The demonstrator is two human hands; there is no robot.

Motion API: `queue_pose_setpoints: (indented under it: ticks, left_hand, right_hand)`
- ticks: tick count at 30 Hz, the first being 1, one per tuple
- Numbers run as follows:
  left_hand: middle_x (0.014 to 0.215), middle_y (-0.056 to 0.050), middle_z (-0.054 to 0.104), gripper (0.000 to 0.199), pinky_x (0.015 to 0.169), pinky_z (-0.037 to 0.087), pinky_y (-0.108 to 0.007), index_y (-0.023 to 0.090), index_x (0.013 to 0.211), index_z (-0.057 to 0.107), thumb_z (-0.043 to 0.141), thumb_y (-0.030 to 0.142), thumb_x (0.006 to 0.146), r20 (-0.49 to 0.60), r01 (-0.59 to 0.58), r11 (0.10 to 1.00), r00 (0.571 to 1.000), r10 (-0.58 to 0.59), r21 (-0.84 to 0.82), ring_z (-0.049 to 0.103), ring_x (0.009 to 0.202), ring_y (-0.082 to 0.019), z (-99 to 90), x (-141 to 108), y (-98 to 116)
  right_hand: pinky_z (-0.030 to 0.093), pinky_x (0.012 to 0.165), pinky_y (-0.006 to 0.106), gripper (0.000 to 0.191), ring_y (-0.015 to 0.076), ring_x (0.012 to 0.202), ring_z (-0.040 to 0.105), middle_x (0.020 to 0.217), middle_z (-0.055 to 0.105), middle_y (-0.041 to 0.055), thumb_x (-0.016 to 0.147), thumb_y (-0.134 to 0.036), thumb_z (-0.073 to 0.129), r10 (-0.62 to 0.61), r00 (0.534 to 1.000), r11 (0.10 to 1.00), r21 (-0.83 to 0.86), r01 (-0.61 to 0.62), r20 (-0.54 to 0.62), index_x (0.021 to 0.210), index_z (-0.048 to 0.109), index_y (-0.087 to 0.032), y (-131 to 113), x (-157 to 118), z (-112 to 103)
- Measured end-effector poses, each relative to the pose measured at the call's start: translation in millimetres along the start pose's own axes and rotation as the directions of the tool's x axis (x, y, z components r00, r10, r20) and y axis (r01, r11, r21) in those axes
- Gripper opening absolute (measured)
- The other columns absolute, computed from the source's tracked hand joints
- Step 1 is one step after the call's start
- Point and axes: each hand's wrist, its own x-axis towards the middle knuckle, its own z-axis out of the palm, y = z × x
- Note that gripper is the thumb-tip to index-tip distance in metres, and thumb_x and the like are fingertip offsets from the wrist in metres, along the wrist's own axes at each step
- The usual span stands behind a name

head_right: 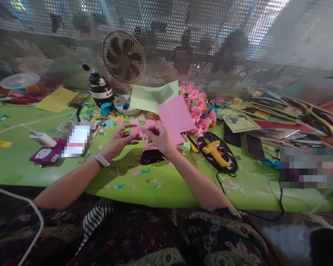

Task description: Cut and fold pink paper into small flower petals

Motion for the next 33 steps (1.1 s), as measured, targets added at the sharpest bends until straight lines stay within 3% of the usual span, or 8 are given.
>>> queue_pose_setpoints:
  ticks: [3,6,11,19,26,28,31,33]
  left_hand:
    - [0.084,-0.002,0.074,0.059,0.071,0.058,-0.029,0.021,0.119,0.052,0.082,0.035,0.071,-0.077,0.021,1.0,0.997,-0.023,-0.017,0.073,0.079,-0.018,-1.8,1.3,2.6]
    - [0.083,-0.002,0.074,0.055,0.071,0.058,-0.029,0.019,0.114,0.056,0.083,0.036,0.069,-0.091,0.028,1.0,0.995,-0.028,-0.002,0.073,0.081,-0.019,-3.0,2.0,4.1]
    - [0.088,-0.005,0.076,0.048,0.076,0.058,-0.031,0.018,0.112,0.06,0.081,0.034,0.072,-0.041,0.048,0.999,0.998,-0.048,-0.005,0.073,0.085,-0.019,-1.4,1.7,1.4]
    - [0.092,-0.006,0.076,0.044,0.084,0.057,-0.037,0.017,0.105,0.065,0.084,0.033,0.069,0.009,0.104,0.992,0.995,-0.103,-0.076,0.073,0.091,-0.021,2.2,1.0,-4.3]
    - [0.095,-0.006,0.076,0.037,0.083,0.058,-0.035,0.018,0.101,0.067,0.081,0.037,0.072,0.044,0.119,0.985,0.993,-0.114,-0.126,0.073,0.093,-0.021,4.1,-1.1,-4.1]
    - [0.093,-0.005,0.076,0.037,0.082,0.058,-0.034,0.018,0.1,0.067,0.081,0.038,0.073,0.039,0.114,0.984,0.993,-0.109,-0.134,0.073,0.091,-0.02,3.8,-0.4,-4.2]
    - [0.087,-0.001,0.075,0.038,0.084,0.058,-0.033,0.018,0.098,0.067,0.084,0.036,0.069,0.001,0.085,0.98,0.996,-0.087,-0.181,0.073,0.085,-0.017,2.7,2.3,-5.4]
    - [0.087,0.0,0.074,0.038,0.084,0.058,-0.032,0.018,0.097,0.067,0.085,0.035,0.067,-0.05,0.048,0.977,0.997,-0.06,-0.209,0.073,0.083,-0.015,2.1,3.9,-5.7]
  right_hand:
    - [0.043,0.049,0.026,0.042,0.0109,0.055,0.05,0.066,0.06,-0.0005,0.073,-0.058,0.073,0.015,0.998,1.0,-0.027,-0.013,0.062,0.081,0.065,-0.018,2.7,1.4,-1.6]
    - [0.043,0.052,0.027,0.034,0.0122,0.057,0.052,0.067,0.06,0.0005,0.078,-0.052,0.071,-0.003,0.992,0.992,-0.124,0.018,0.126,0.08,0.066,-0.018,5.4,2.9,-2.4]
    - [0.05,0.067,0.032,0.021,0.0169,0.075,0.058,0.085,0.062,0.005,0.082,-0.039,0.07,-0.191,0.981,0.912,-0.364,0.19,0.034,0.074,0.067,-0.019,12.0,5.6,-2.2]
    - [0.053,0.083,0.038,0.007,0.0232,0.105,0.06,0.107,0.062,0.01,0.086,-0.025,0.067,-0.354,0.935,0.836,-0.439,0.33,0.028,0.081,0.066,-0.02,16.8,3.4,0.0]
    - [0.05,0.09,0.041,0.007,0.024,0.109,0.058,0.107,0.064,0.0088,0.088,-0.03,0.065,-0.318,0.946,0.869,-0.379,0.319,0.068,0.089,0.066,-0.023,10.3,-1.4,4.2]
    - [0.05,0.09,0.04,0.017,0.0238,0.106,0.058,0.11,0.064,0.009,0.086,-0.036,0.067,-0.289,0.956,0.897,-0.337,0.286,0.042,0.097,0.064,-0.023,8.3,-0.8,4.5]
    - [0.051,0.079,0.035,0.034,0.0196,0.091,0.06,0.108,0.064,0.0088,0.083,-0.048,0.069,-0.198,0.98,0.957,-0.218,0.194,0.002,0.103,0.061,-0.021,6.8,1.5,2.9]
    - [0.049,0.069,0.031,0.041,0.0157,0.077,0.058,0.095,0.063,0.0059,0.08,-0.052,0.07,-0.147,0.989,0.979,-0.144,0.145,-0.005,0.103,0.059,-0.02,7.3,3.2,1.2]
